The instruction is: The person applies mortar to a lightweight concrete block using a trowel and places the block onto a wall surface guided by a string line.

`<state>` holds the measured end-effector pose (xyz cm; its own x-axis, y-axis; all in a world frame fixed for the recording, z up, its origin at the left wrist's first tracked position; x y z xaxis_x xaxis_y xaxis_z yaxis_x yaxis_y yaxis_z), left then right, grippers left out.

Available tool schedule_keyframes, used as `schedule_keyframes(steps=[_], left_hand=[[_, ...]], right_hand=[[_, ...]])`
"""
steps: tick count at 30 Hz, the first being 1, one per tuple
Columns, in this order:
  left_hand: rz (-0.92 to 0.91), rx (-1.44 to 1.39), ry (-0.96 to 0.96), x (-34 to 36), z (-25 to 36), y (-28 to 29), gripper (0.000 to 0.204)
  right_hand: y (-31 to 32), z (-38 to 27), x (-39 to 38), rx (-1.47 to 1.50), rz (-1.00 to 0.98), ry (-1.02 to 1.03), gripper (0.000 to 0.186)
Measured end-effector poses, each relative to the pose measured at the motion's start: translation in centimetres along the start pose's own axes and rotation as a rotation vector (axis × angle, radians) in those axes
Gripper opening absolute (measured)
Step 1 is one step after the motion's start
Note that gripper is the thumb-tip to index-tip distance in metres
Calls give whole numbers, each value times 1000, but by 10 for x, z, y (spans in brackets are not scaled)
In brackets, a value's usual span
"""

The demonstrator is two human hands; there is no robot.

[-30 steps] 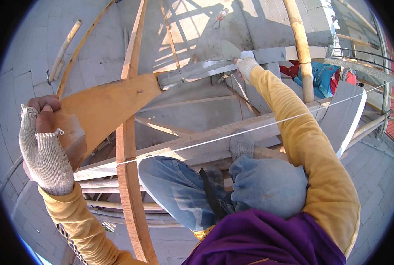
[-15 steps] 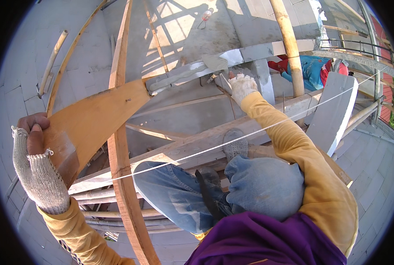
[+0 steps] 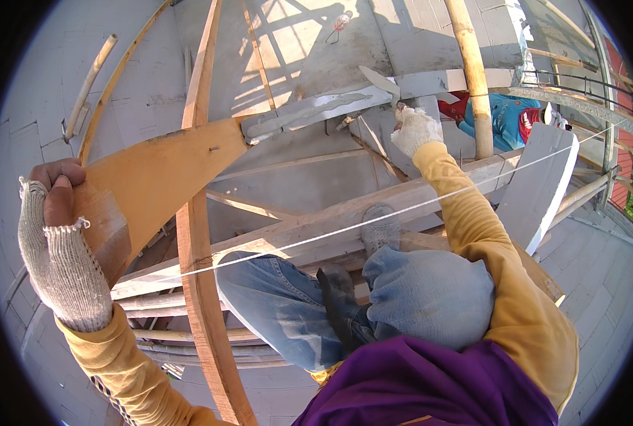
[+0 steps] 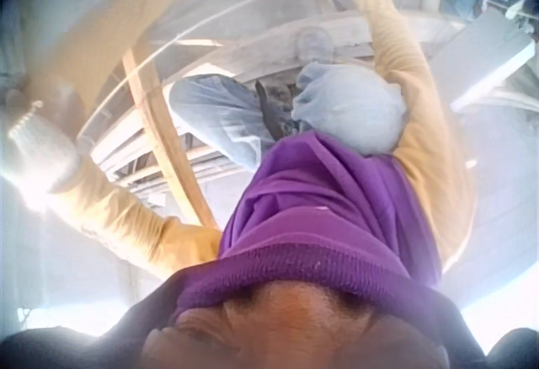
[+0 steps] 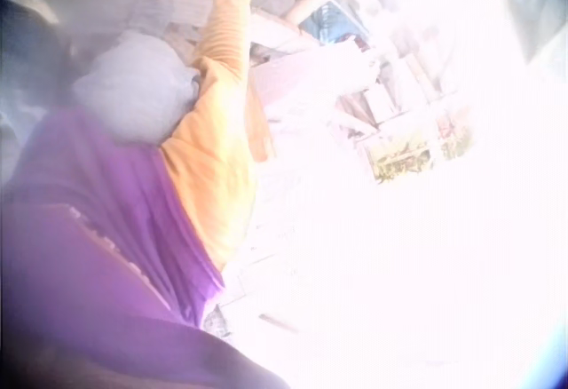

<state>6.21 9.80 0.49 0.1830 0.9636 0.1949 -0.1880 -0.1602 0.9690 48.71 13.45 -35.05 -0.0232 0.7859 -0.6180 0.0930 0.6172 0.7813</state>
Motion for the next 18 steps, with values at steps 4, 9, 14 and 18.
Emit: schedule_keyframes(steps=[4, 9, 14, 18], left_hand=[[-38, -171, 417, -3, -28, -1, 29], [-27, -219, 553, -7, -30, 1, 36], [-14, -173, 519, -7, -26, 2, 36], [-57, -85, 161, 3, -9, 1, 23]], right_hand=[[-46, -46, -24, -100, -38, 304, 69], [-69, -146, -42, -163, -197, 548, 79], [-105, -221, -25, -168, -275, 617, 72], [-152, -234, 36, -206, -278, 477, 60]])
Point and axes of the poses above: each hand's wrist, its own x-axis towards the middle knuckle, its own y-axis out of the back of the hand, z = x × y, the point moved 8 cm from there along x, towards the middle knuckle, and after that the axes turned 3 degrees about y, right-handed, at the moved point
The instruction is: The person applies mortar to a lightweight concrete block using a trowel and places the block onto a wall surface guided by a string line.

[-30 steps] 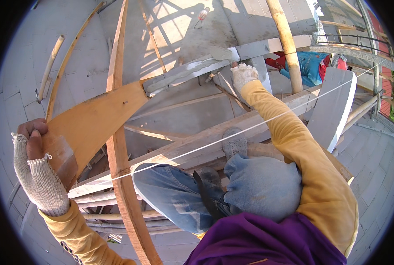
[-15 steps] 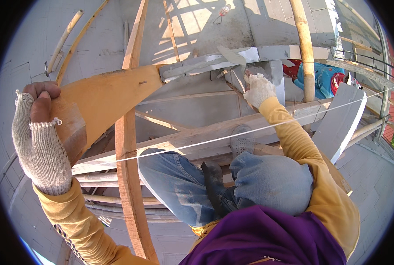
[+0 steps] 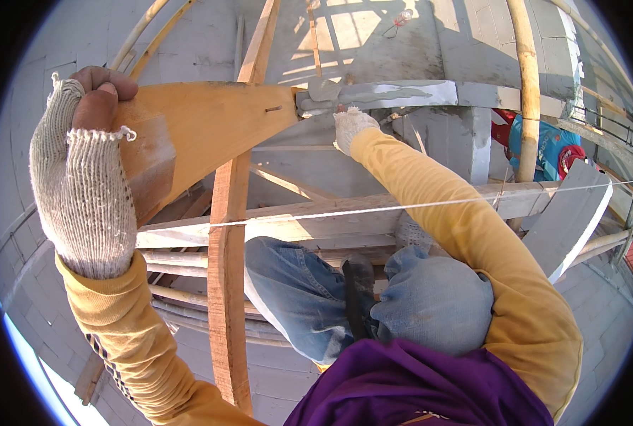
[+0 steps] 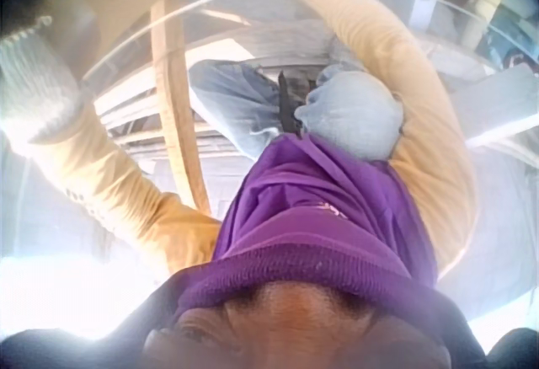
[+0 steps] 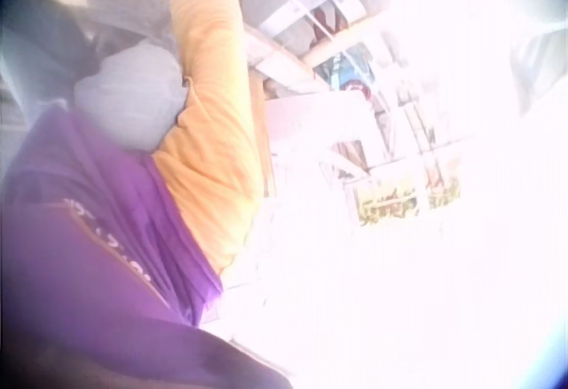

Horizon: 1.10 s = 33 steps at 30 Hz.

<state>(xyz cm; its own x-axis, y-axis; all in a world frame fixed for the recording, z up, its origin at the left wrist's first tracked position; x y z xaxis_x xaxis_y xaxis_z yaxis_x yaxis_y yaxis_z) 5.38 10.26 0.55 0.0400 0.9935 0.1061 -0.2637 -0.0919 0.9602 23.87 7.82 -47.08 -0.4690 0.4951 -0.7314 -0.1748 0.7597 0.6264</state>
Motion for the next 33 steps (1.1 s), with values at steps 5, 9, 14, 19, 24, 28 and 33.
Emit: schedule_keyframes(steps=[5, 9, 14, 19, 24, 28, 33], left_hand=[[-78, 194, -181, -12, 4, 1, 59], [-73, 215, -254, -7, 13, 0, 59], [-114, 165, -49, -7, 7, -1, 30], [-40, 214, -169, -1, 16, -1, 56], [-18, 238, -79, -7, 9, -2, 59], [-20, 99, 40, -3, -1, 3, 43], [-26, 45, 32, 1, 0, -1, 41]], right_hand=[[56, 18, -6, -77, -28, 16, 47], [72, 42, -47, 305, 177, 139, 34], [35, 14, -70, 1823, -285, -54, 22], [6, 9, -41, 2032, -343, -95, 26], [4, 3, -60, 1913, -312, -37, 28], [-9, 0, -30, 1990, -328, -21, 28], [6, 51, 26, 2071, 52, -209, 23]])
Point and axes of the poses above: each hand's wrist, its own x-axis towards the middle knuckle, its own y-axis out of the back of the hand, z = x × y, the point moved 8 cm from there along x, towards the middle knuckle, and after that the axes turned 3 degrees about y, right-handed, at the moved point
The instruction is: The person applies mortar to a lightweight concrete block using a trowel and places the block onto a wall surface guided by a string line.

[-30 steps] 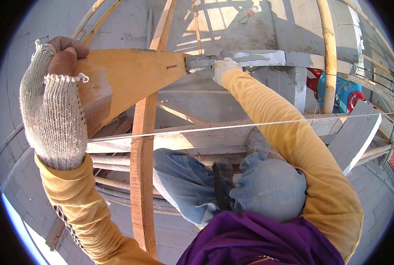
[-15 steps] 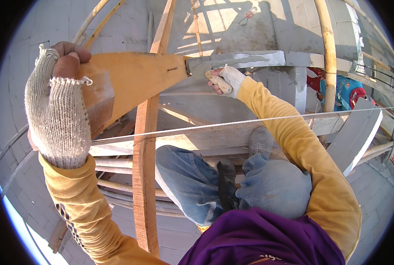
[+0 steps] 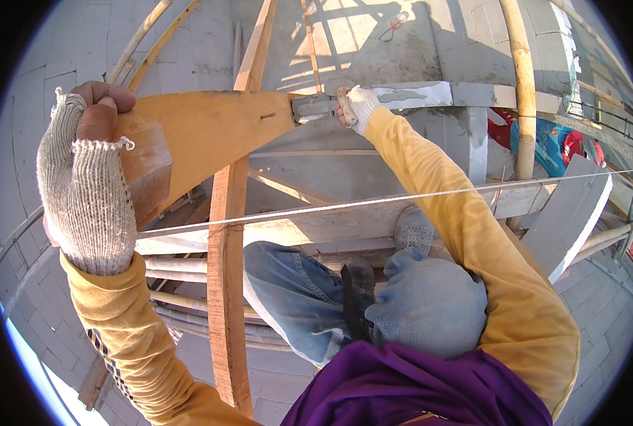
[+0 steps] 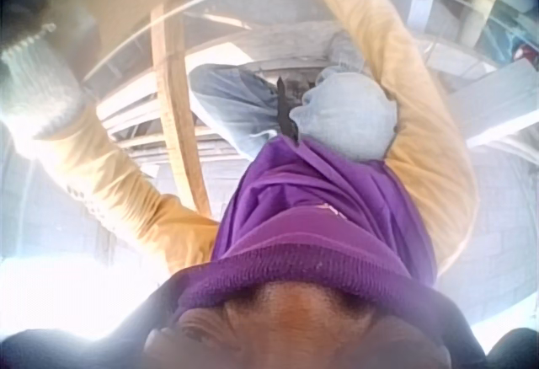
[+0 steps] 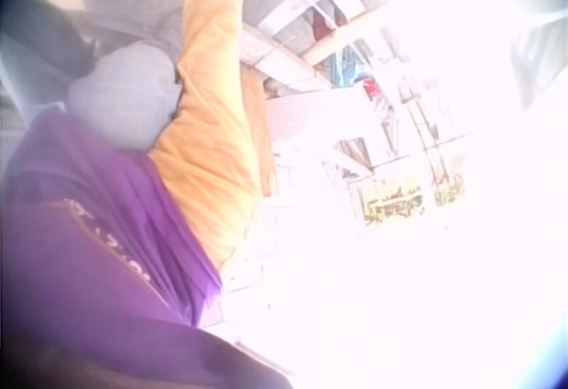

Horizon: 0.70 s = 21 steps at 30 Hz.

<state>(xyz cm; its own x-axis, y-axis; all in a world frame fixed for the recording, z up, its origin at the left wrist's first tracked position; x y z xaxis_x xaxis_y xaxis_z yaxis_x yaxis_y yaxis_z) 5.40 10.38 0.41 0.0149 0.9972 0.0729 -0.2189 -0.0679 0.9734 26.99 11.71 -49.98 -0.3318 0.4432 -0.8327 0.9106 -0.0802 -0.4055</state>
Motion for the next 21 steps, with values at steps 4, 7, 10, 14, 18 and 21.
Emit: schedule_keyframes(steps=[4, 7, 10, 14, 18, 21], left_hand=[[25, -39, 189, -10, -21, 3, 33], [21, 14, 116, -8, -4, 3, 34], [40, -156, 397, -8, -11, 1, 40], [58, -136, 403, -10, -10, 8, 37], [50, -164, 330, 6, -8, -1, 38], [-4, -89, 354, -9, -30, 6, 25]], right_hand=[[23, -30, -36, 29, 15, 36, 23], [38, -28, -68, -99, -95, -130, 25], [52, -12, -58, -3, -181, -180, 25], [38, -32, -22, -27, 44, -136, 19], [59, -79, 19, -1099, 91, 235, 27], [2, -91, -74, -1807, 112, 694, 40]])
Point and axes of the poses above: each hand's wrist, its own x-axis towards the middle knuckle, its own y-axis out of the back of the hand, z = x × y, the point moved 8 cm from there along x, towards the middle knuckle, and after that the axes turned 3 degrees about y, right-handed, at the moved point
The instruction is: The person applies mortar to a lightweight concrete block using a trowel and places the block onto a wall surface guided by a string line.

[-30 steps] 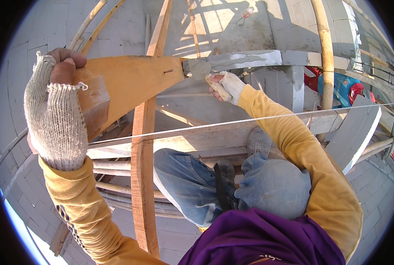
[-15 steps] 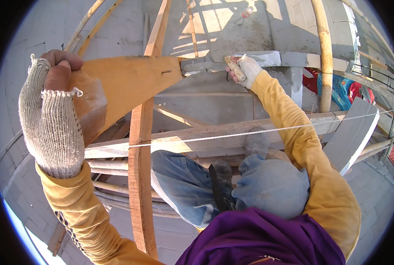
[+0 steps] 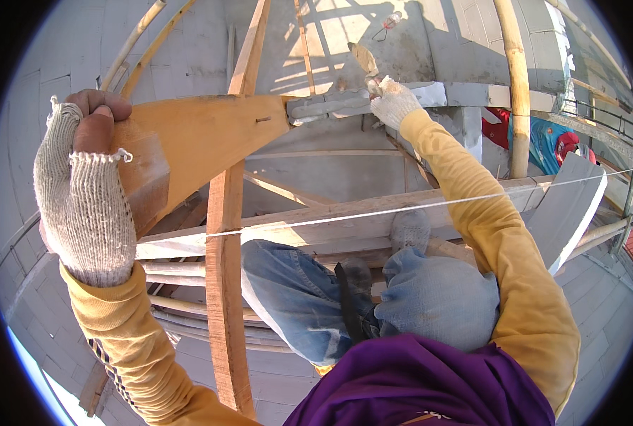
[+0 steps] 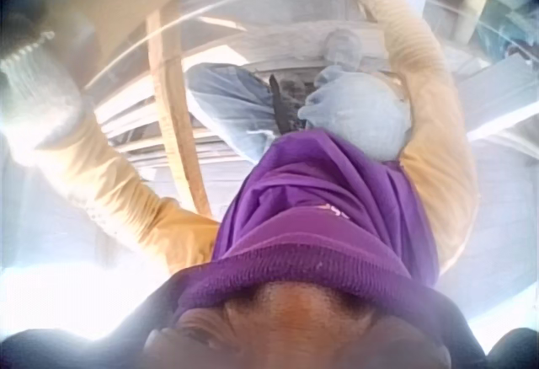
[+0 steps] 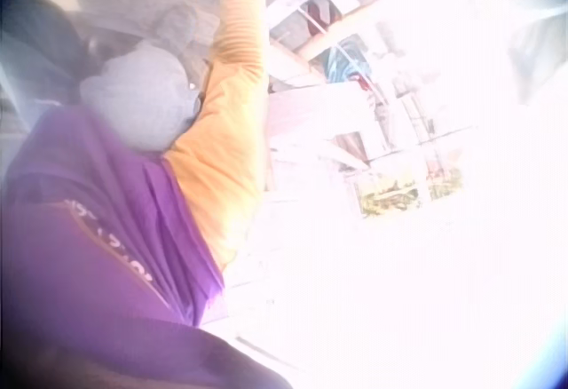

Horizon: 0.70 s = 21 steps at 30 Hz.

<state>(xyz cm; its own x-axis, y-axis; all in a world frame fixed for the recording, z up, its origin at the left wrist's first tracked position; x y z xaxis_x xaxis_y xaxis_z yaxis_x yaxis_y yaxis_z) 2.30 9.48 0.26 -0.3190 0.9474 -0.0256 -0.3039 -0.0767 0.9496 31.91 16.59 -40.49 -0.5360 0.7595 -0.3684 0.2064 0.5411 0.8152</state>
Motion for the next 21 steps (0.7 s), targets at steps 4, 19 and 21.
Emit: schedule_keyframes(steps=[4, 19, 21], left_hand=[[57, 160, -193, -5, 22, -4, 40], [-3, 29, -281, -6, 31, -8, 26], [23, -95, -134, -4, 12, -10, 21]], right_hand=[[-12, -25, -63, -352, -183, 162, 60], [41, 142, -74, -294, 8, -171, 31], [25, 172, -119, 631, 93, -699, 32]])
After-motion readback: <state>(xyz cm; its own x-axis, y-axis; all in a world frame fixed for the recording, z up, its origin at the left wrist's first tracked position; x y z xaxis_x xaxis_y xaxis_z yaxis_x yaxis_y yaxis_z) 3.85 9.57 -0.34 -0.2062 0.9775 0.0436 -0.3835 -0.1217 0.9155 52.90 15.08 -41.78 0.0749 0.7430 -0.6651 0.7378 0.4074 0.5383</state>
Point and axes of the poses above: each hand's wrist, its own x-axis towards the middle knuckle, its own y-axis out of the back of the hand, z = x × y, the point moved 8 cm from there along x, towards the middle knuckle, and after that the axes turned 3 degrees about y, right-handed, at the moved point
